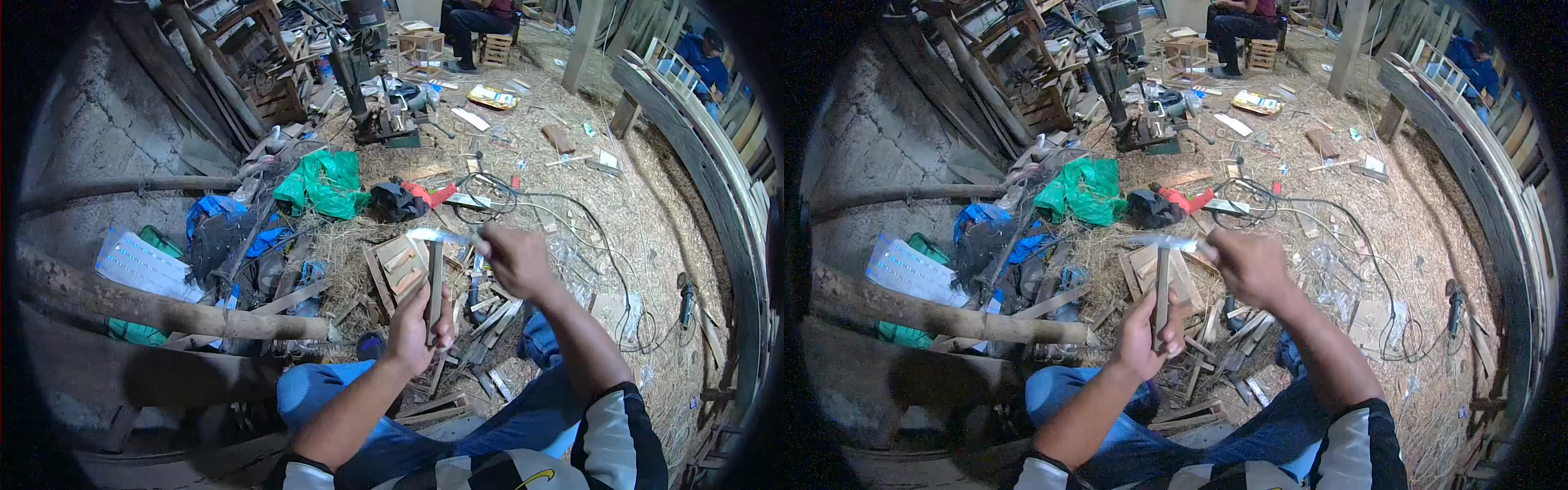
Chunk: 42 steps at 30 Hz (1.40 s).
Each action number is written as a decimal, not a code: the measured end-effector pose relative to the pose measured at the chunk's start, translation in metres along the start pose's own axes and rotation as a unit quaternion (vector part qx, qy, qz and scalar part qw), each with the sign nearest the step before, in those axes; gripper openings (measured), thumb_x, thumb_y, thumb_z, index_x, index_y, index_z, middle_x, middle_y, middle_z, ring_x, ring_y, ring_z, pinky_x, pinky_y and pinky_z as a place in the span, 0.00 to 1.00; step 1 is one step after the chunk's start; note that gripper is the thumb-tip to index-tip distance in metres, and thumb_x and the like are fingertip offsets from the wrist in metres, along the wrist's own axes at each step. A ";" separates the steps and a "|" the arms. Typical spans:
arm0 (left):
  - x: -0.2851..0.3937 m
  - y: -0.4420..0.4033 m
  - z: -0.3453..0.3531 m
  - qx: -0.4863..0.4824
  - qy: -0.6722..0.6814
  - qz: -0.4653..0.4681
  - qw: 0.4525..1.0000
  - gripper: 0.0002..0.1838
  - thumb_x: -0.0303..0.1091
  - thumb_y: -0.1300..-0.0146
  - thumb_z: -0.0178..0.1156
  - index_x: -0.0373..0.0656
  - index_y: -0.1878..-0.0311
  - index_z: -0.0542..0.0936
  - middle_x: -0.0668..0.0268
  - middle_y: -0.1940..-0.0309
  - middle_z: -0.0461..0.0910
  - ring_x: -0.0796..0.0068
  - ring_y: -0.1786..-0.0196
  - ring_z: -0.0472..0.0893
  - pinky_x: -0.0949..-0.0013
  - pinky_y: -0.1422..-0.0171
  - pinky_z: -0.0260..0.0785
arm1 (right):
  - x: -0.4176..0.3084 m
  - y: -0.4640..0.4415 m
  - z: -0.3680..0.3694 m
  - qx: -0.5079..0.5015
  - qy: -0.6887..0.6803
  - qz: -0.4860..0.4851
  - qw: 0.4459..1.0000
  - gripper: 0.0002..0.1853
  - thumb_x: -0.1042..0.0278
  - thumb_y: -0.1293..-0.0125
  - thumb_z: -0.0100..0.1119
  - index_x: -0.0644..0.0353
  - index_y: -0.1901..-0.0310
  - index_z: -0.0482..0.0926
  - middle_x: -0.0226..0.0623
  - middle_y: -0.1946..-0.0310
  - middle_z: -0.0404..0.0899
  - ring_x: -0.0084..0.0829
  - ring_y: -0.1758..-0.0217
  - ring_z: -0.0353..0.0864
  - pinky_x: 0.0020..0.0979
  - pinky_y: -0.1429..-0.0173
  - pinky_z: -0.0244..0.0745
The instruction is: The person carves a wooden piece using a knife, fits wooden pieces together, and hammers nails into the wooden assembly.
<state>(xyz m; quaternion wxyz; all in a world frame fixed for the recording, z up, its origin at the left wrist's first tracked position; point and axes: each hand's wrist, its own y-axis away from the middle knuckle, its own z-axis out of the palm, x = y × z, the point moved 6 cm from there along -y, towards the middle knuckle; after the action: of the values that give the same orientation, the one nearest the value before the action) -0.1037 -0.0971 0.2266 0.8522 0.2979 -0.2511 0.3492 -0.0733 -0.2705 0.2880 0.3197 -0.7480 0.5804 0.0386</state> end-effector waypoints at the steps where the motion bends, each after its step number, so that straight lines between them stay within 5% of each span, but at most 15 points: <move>1: 0.005 -0.001 -0.001 0.042 -0.016 0.025 0.999 0.22 0.54 0.20 0.38 0.45 0.54 0.71 0.67 0.83 0.68 0.78 0.88 0.64 0.73 0.82 0.59 | -0.008 0.005 0.009 -0.004 -0.016 -0.028 0.999 0.09 0.57 0.31 0.57 0.51 0.59 0.74 0.37 0.73 0.79 0.46 0.71 0.81 0.46 0.71 0.70; 7: 0.002 -0.004 -0.008 -0.025 0.002 0.002 1.000 0.25 0.53 0.19 0.35 0.45 0.46 0.75 0.72 0.81 0.66 0.81 0.87 0.64 0.74 0.81 0.60 | -0.038 0.015 0.022 -0.097 -0.041 -0.066 0.992 0.09 0.60 0.33 0.60 0.54 0.57 0.75 0.41 0.72 0.77 0.49 0.71 0.80 0.47 0.70 0.70; 21: 0.001 -0.002 -0.013 0.114 -0.055 0.052 0.991 0.12 0.43 0.19 0.44 0.47 0.45 0.71 0.73 0.81 0.65 0.85 0.84 0.61 0.78 0.84 0.51 | -0.043 0.016 0.023 -0.088 -0.008 -0.111 0.990 0.10 0.58 0.34 0.61 0.53 0.60 0.74 0.36 0.73 0.75 0.46 0.73 0.79 0.45 0.73 0.70; 27: -0.001 -0.001 -0.017 0.156 -0.168 0.108 0.967 0.16 0.48 0.19 0.44 0.45 0.49 0.73 0.75 0.83 0.62 0.86 0.85 0.61 0.77 0.85 0.49 | -0.026 0.011 0.024 -0.081 0.054 -0.123 0.988 0.11 0.57 0.39 0.62 0.49 0.60 0.74 0.35 0.73 0.78 0.43 0.72 0.82 0.46 0.74 0.72; 29: -0.001 0.004 -0.019 0.143 -0.159 0.092 0.972 0.19 0.51 0.19 0.43 0.45 0.52 0.73 0.74 0.84 0.62 0.85 0.86 0.60 0.77 0.85 0.49 | 0.010 0.007 0.021 0.004 0.010 -0.058 0.998 0.09 0.56 0.35 0.60 0.48 0.58 0.75 0.37 0.71 0.81 0.45 0.70 0.83 0.46 0.71 0.73; 31: -0.003 0.013 -0.016 0.123 -0.123 0.066 0.982 0.21 0.53 0.20 0.42 0.45 0.55 0.73 0.74 0.85 0.62 0.85 0.87 0.59 0.76 0.85 0.50 | 0.066 -0.009 -0.006 -0.031 0.125 0.157 0.979 0.08 0.55 0.30 0.57 0.47 0.57 0.76 0.39 0.71 0.83 0.47 0.69 0.83 0.46 0.68 0.74; 35: -0.008 0.010 -0.012 0.108 -0.111 0.020 0.988 0.24 0.57 0.20 0.39 0.45 0.56 0.72 0.71 0.84 0.66 0.83 0.87 0.60 0.74 0.85 0.53 | 0.031 0.002 -0.015 0.021 0.059 0.109 0.992 0.09 0.55 0.28 0.54 0.49 0.57 0.75 0.42 0.73 0.81 0.49 0.69 0.82 0.48 0.68 0.72; 37: -0.010 0.003 -0.010 0.152 -0.049 0.041 0.986 0.24 0.56 0.20 0.39 0.45 0.55 0.72 0.70 0.82 0.68 0.82 0.86 0.62 0.74 0.83 0.56 | -0.006 0.007 -0.001 -0.036 -0.003 0.029 0.999 0.09 0.56 0.29 0.56 0.51 0.58 0.74 0.42 0.73 0.81 0.50 0.70 0.81 0.48 0.68 0.72; 42: 0.000 0.005 -0.005 0.072 -0.033 0.016 0.997 0.22 0.54 0.19 0.38 0.47 0.53 0.73 0.72 0.82 0.66 0.82 0.86 0.62 0.76 0.83 0.56 | -0.038 0.013 0.015 -0.093 -0.012 -0.054 0.994 0.09 0.60 0.34 0.58 0.52 0.59 0.71 0.39 0.71 0.80 0.48 0.71 0.82 0.48 0.73 0.70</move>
<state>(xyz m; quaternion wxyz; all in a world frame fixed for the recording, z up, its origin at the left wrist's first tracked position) -0.1066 -0.0904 0.2248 0.8141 0.3654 -0.2583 0.3701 -0.0927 -0.2320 0.2871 0.2570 -0.8044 0.5289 0.0845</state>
